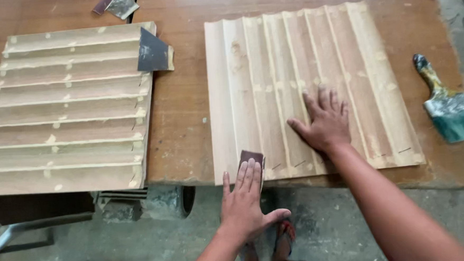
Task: The person sands the grooves of a wooden panel by hand using a small piece of sandpaper and then uses a paint brush to sweep away the resulting dust.
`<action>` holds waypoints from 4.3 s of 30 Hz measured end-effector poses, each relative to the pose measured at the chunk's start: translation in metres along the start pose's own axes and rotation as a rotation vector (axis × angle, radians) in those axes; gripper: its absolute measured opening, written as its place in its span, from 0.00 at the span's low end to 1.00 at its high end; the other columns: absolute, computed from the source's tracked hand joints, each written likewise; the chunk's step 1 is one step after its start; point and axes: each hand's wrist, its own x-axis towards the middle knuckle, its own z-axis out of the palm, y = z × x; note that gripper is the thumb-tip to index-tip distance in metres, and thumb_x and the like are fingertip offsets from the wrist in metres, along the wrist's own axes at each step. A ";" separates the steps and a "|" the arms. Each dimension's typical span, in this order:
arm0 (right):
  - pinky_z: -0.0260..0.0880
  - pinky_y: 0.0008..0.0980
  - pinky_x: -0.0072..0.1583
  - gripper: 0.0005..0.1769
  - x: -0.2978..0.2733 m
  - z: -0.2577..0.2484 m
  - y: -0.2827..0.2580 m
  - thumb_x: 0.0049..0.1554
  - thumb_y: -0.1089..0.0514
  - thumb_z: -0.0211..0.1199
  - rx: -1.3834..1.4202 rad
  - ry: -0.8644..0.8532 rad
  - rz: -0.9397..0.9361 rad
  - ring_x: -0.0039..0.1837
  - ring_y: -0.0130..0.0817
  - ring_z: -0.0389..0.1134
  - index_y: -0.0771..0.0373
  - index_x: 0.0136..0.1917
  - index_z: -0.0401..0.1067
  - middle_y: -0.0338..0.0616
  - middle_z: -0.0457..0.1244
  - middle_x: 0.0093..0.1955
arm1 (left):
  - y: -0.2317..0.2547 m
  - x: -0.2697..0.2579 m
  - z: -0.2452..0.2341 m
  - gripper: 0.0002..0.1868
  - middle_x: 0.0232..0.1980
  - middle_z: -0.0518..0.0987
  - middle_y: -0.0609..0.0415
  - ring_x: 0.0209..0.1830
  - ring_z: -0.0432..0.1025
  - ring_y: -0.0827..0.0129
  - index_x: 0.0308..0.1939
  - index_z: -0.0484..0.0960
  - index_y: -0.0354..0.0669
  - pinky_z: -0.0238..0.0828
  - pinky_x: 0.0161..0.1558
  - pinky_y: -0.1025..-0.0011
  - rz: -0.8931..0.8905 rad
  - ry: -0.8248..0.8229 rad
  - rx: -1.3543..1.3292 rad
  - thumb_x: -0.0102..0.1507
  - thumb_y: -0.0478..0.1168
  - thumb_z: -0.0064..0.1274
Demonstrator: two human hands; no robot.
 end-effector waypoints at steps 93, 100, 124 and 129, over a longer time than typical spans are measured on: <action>0.35 0.71 0.74 0.57 0.006 0.041 0.015 0.46 0.14 0.55 -0.026 0.208 -0.068 0.81 0.69 0.39 0.46 0.79 0.57 0.48 0.46 0.84 | -0.040 0.207 0.029 0.66 0.83 0.51 0.49 0.82 0.45 0.58 0.80 0.50 0.46 0.30 0.75 0.39 -0.334 -0.403 -0.485 0.50 0.84 0.44; 0.24 0.69 0.76 0.54 0.004 -0.019 -0.005 0.56 0.20 0.47 0.045 -0.026 -0.042 0.84 0.56 0.26 0.47 0.83 0.40 0.45 0.30 0.87 | 0.009 0.017 0.079 0.28 0.74 0.79 0.58 0.74 0.72 0.70 0.70 0.78 0.52 0.51 0.76 0.54 -0.217 0.162 0.103 0.70 0.42 0.31; 0.41 0.73 0.75 0.54 0.001 -0.006 0.005 0.51 0.18 0.53 0.047 0.047 -0.085 0.83 0.67 0.41 0.48 0.81 0.57 0.46 0.47 0.85 | -0.015 0.158 -0.033 0.70 0.83 0.52 0.40 0.84 0.43 0.51 0.80 0.50 0.37 0.31 0.78 0.40 -0.310 -0.462 -0.435 0.50 0.85 0.41; 0.41 0.72 0.75 0.53 -0.002 -0.010 0.006 0.52 0.19 0.51 0.039 -0.006 -0.060 0.84 0.67 0.39 0.48 0.82 0.56 0.45 0.47 0.85 | 0.026 0.046 -0.071 0.74 0.82 0.48 0.40 0.83 0.40 0.50 0.80 0.45 0.36 0.29 0.75 0.39 -0.279 -0.637 -0.475 0.49 0.89 0.42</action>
